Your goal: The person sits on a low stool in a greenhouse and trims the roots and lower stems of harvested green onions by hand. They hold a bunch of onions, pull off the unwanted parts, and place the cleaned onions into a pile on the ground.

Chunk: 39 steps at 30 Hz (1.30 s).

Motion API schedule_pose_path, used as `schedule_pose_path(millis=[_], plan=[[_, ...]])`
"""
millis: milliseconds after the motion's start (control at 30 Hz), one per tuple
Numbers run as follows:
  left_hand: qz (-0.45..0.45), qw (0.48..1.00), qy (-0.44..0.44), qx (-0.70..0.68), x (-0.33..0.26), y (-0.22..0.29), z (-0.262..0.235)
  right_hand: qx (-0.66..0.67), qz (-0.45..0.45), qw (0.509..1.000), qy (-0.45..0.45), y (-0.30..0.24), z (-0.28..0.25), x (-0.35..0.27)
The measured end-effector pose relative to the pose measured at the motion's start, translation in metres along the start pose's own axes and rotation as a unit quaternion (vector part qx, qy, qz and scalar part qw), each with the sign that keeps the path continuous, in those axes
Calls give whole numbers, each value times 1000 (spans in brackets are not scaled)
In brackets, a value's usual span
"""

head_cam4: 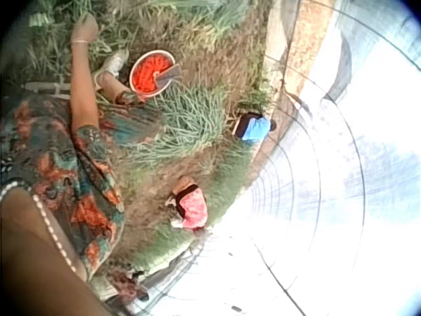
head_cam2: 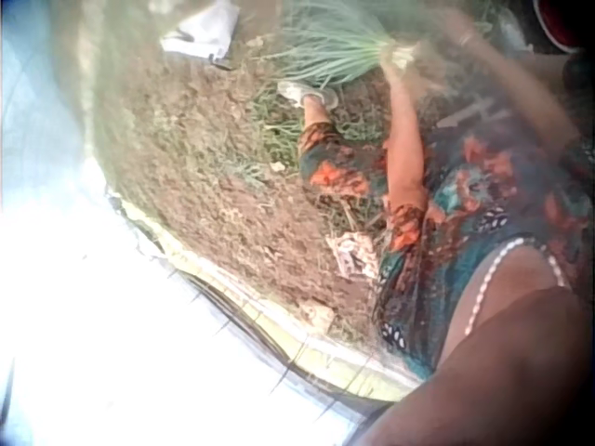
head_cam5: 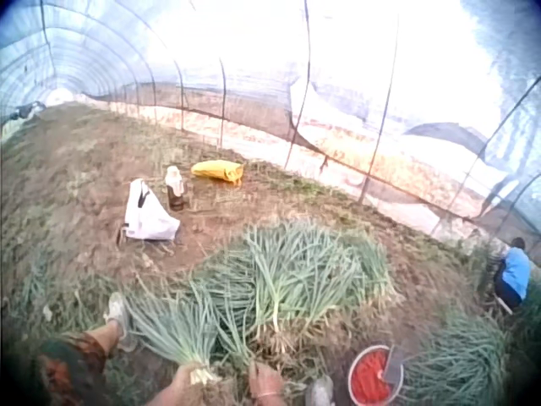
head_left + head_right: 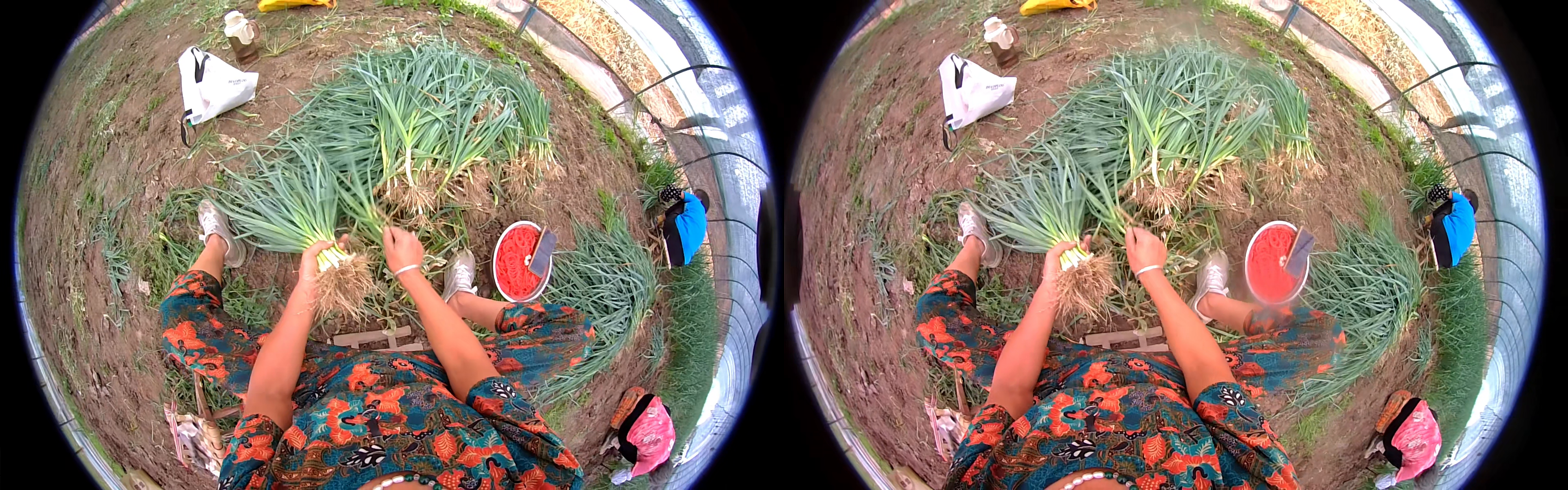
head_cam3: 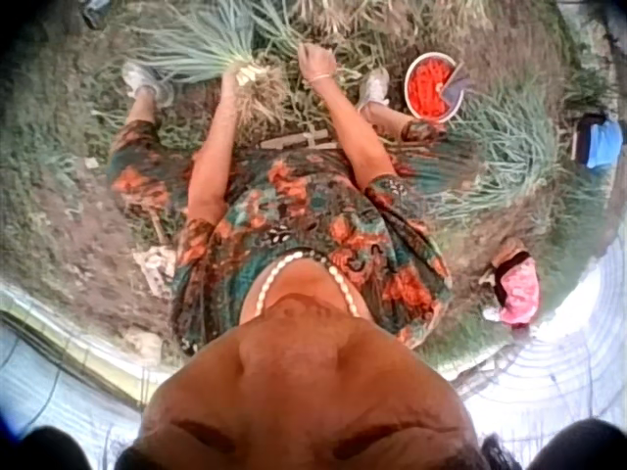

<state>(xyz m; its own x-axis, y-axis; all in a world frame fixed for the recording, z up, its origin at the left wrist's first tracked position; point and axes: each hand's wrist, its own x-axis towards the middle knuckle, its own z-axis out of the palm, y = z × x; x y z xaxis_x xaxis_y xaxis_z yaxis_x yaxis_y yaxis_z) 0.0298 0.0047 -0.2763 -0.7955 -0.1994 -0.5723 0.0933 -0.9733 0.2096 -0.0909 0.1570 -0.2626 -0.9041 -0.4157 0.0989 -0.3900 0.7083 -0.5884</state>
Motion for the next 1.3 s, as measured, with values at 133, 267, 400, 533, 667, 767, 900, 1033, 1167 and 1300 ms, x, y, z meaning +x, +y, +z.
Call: schedule_pose_path(millis=[133,267,400,533,667,767,900,1033,1167,1300], plan=[[-89,995,-39,3,-5,-7,-8,12,-76,997,6,-5,8,-23],[-49,997,-8,54,-9,-7,-5,38,-108,993,41,-17,10,-27],[-26,998,14,61,-13,-7,2,48,-75,996,16,-25,3,-26],[-43,996,6,75,-16,-7,6,49,-150,987,-25,-26,2,-32],[-27,998,33,49,-16,-8,5,74,-198,977,-11,-23,13,-38],[-15,996,13,89,-14,-6,4,-30,-234,970,51,-13,13,-36],[10,997,22,76,-12,4,3,-110,-180,974,82,19,-1,-26],[5,996,51,78,-13,4,4,-161,-81,983,40,67,-1,-26],[-13,995,53,86,-15,-4,5,-214,14,976,-42,104,12,-31],[8,998,35,47,-16,17,5,-208,188,948,-155,114,-24,-24]])
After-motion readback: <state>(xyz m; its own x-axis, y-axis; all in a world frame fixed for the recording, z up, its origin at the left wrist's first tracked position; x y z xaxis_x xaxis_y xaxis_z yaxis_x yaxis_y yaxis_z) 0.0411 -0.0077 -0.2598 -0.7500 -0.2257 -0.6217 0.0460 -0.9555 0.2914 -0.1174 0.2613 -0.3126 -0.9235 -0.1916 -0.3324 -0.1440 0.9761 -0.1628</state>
